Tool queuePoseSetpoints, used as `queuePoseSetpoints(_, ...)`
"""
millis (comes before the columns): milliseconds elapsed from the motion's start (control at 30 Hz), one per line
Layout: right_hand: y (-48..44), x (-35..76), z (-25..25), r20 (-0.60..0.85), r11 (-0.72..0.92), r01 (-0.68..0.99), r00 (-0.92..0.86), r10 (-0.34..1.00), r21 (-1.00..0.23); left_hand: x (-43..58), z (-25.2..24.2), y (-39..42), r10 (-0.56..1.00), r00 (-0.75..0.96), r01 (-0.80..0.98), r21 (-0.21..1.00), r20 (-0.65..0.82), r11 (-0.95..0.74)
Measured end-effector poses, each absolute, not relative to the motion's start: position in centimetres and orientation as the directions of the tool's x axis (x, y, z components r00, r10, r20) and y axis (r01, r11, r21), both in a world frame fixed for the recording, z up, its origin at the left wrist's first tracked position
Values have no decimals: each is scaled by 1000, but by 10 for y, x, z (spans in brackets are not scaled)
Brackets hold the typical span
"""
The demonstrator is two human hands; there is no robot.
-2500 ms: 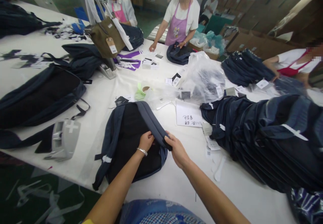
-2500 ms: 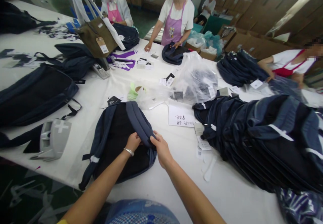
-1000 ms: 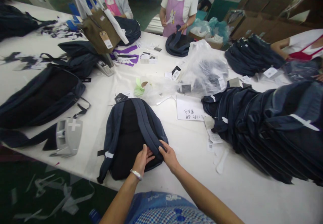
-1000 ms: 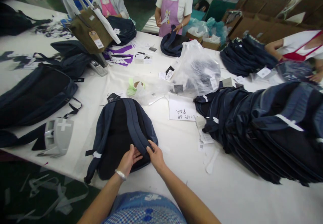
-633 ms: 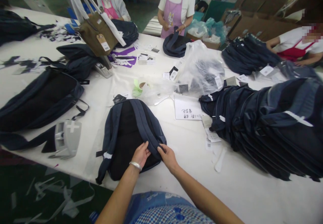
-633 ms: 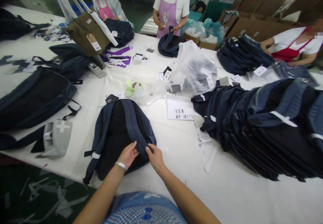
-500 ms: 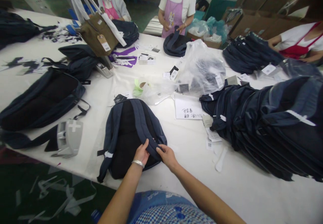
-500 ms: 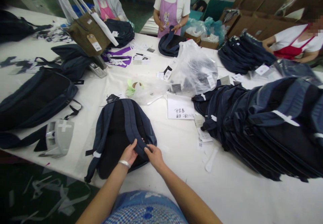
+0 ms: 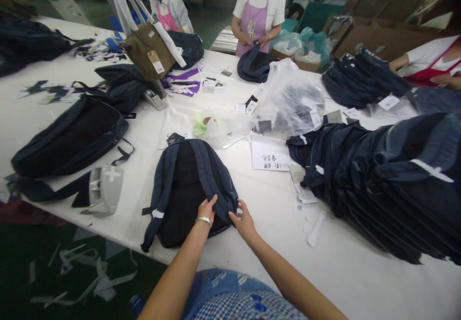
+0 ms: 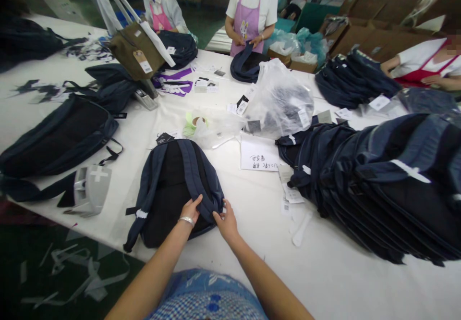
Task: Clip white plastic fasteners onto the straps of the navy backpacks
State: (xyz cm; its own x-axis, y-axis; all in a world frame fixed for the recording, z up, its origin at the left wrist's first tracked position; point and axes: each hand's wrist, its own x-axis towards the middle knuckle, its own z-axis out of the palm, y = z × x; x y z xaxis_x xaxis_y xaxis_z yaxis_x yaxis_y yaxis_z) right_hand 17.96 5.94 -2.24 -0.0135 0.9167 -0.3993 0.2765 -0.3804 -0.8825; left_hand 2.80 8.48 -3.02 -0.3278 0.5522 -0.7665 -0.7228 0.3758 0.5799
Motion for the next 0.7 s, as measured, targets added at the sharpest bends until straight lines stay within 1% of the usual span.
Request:
queuePoseSetpoints(67,47,183,-32,-524,-506,193,-50,850,-840,33,-28,77,567,-333,-706,598,-753,380)
queuePoseSetpoints(100,38,185,-36,-554,-538,165,-71,829,-826,37,-28,71,577,-330,-696,605,-747,386)
queuePoseSetpoints(200,1,195,-45,-577,-567,108,-109,810,-817,47,-30,43,609,-289,-666,612,-739,426)
queuePoseSetpoints(267,-22,204,-46,-588,-581,93,-172,790,-808,51,-34,21,624,-255,-631,616,-738,471)
queuePoseSetpoints(333,-31,218,-45,-592,-581,123,-247,767,-804,51,-39,5,617,-254,-588,625,-745,513)
queuePoseSetpoints(367,-27,230,-45,-580,-553,174,-231,781,-815,49,-42,0,602,-269,-574,627,-752,526)
queuePoseSetpoints(400,-19,245,-44,-557,-512,251,-159,815,-821,47,-46,-2,587,-275,-568,622,-761,540)
queuePoseSetpoints(433,-8,265,-43,-509,-466,345,-39,860,-815,45,-49,-2,578,-277,-563,617,-768,550)
queuePoseSetpoints(467,5,290,-42,-418,-430,467,136,898,-773,44,-51,0,573,-270,-560,610,-774,561)
queuePoseSetpoints(500,18,317,-41,-336,-439,535,284,898,-722,43,-53,2,569,-259,-558,602,-780,571)
queuePoseSetpoints(567,40,371,-38,-232,-498,586,471,851,-640,43,-52,4,566,-238,-558,588,-789,586)
queuePoseSetpoints(633,56,415,-39,-176,-553,612,566,805,-565,43,-48,3,565,-233,-559,584,-792,589)
queuePoseSetpoints(700,68,441,-44,-160,-571,646,580,799,-507,44,-44,-1,567,-239,-555,590,-788,587)
